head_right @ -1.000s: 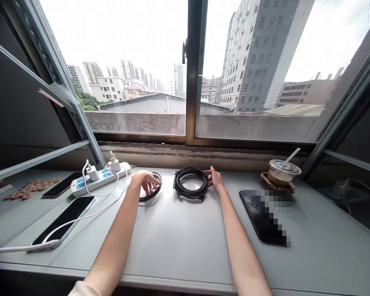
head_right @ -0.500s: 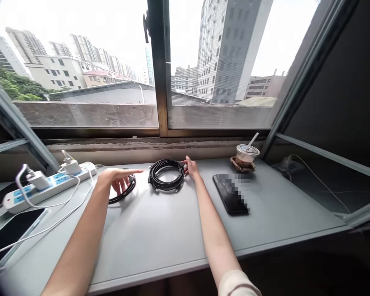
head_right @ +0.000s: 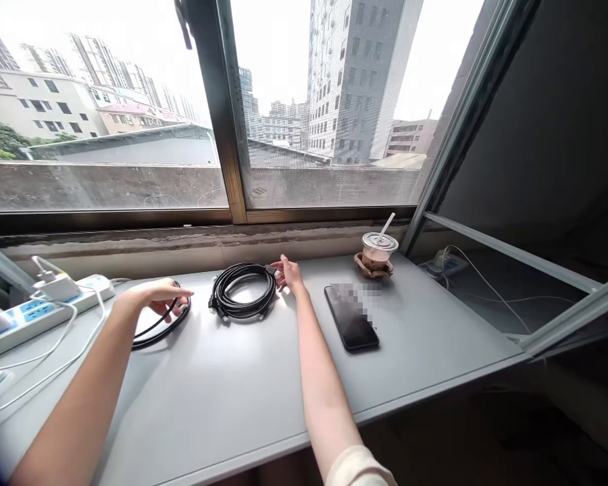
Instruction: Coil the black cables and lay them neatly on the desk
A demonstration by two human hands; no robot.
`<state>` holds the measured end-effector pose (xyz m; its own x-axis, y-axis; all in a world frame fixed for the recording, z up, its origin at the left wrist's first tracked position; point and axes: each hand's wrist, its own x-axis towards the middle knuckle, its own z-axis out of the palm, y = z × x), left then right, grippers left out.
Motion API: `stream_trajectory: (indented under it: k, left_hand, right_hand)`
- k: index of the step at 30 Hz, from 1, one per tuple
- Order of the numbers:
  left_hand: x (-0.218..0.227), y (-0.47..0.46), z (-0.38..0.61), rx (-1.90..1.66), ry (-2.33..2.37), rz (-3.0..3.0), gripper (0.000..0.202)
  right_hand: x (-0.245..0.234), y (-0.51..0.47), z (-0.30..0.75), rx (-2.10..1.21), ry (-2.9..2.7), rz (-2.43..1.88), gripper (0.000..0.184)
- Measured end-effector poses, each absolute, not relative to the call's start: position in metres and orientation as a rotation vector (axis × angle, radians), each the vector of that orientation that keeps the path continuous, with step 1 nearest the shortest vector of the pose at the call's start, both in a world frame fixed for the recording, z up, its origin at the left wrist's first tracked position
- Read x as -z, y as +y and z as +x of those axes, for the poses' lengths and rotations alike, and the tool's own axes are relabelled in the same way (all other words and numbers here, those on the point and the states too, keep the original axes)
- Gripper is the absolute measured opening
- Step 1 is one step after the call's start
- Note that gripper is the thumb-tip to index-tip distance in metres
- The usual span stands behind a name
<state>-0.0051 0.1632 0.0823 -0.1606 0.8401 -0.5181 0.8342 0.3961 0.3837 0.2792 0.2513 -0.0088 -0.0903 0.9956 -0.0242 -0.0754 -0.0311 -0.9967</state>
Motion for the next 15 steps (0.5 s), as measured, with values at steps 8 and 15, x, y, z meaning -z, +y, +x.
stream_trajectory:
  k: [8,15]
  left_hand:
    - [-0.076,0.163,0.034,0.275,2.199,1.543,0.011]
    - [-0.072,0.16,0.054,0.372,2.354,1.675,0.02]
  right_hand:
    - [0.009,0.254,0.283,-1.353,-1.174,-1.097,0.047]
    - [0.012,0.253,0.282,-1.375,-1.18,-1.141,0.033]
